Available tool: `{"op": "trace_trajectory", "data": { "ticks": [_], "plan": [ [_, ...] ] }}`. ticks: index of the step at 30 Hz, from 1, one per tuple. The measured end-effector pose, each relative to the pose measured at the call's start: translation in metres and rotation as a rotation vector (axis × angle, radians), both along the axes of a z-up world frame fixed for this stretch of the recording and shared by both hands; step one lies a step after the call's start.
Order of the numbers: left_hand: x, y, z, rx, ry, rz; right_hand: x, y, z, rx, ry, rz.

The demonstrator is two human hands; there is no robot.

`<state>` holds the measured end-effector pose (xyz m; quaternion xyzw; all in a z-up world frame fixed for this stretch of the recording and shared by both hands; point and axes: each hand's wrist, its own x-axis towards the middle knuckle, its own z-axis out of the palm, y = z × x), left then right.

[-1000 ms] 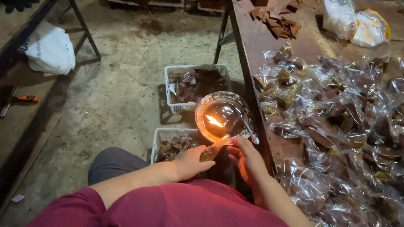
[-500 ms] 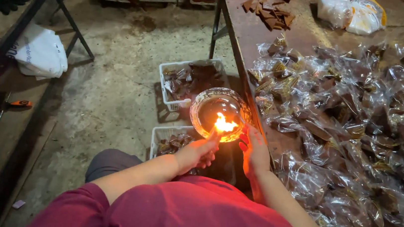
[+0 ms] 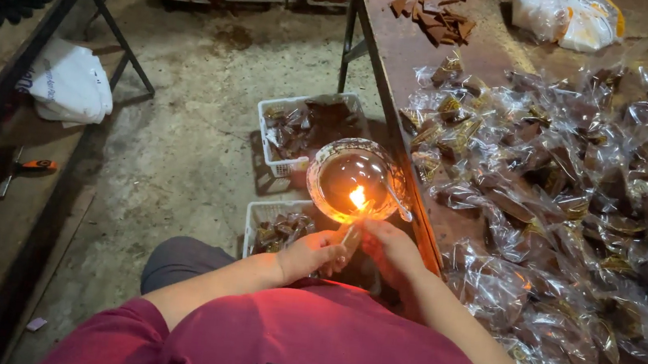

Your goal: Manually sealing small plastic bags by melting the edges over a candle flame and organizing them on a table.

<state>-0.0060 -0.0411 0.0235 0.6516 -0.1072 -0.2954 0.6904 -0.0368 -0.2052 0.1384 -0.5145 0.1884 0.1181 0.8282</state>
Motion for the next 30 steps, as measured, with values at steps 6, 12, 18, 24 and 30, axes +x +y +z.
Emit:
{"op": "trace_trajectory", "data": {
  "ticks": [6, 12, 18, 24, 30],
  "plan": [
    [-0.001, 0.024, 0.022, -0.332, 0.2, 0.315, -0.002, -0.011, -0.027, -0.104, -0.014, 0.114],
    [-0.016, 0.022, 0.04, 0.043, 0.132, 0.119, 0.019, -0.036, -0.085, -0.678, -0.236, 0.349],
    [0.014, 0.036, -0.043, 0.02, 0.381, 0.449, 0.026, -0.071, -0.026, -0.415, -0.264, -0.462],
    [0.005, 0.04, -0.024, 0.186, 0.354, 0.281, 0.058, -0.14, -0.075, -0.133, -0.006, -0.553],
    [0.01, 0.042, -0.055, 0.232, 0.288, 0.249, 0.069, -0.17, -0.1, -0.16, 0.016, -0.565]
  ]
}}
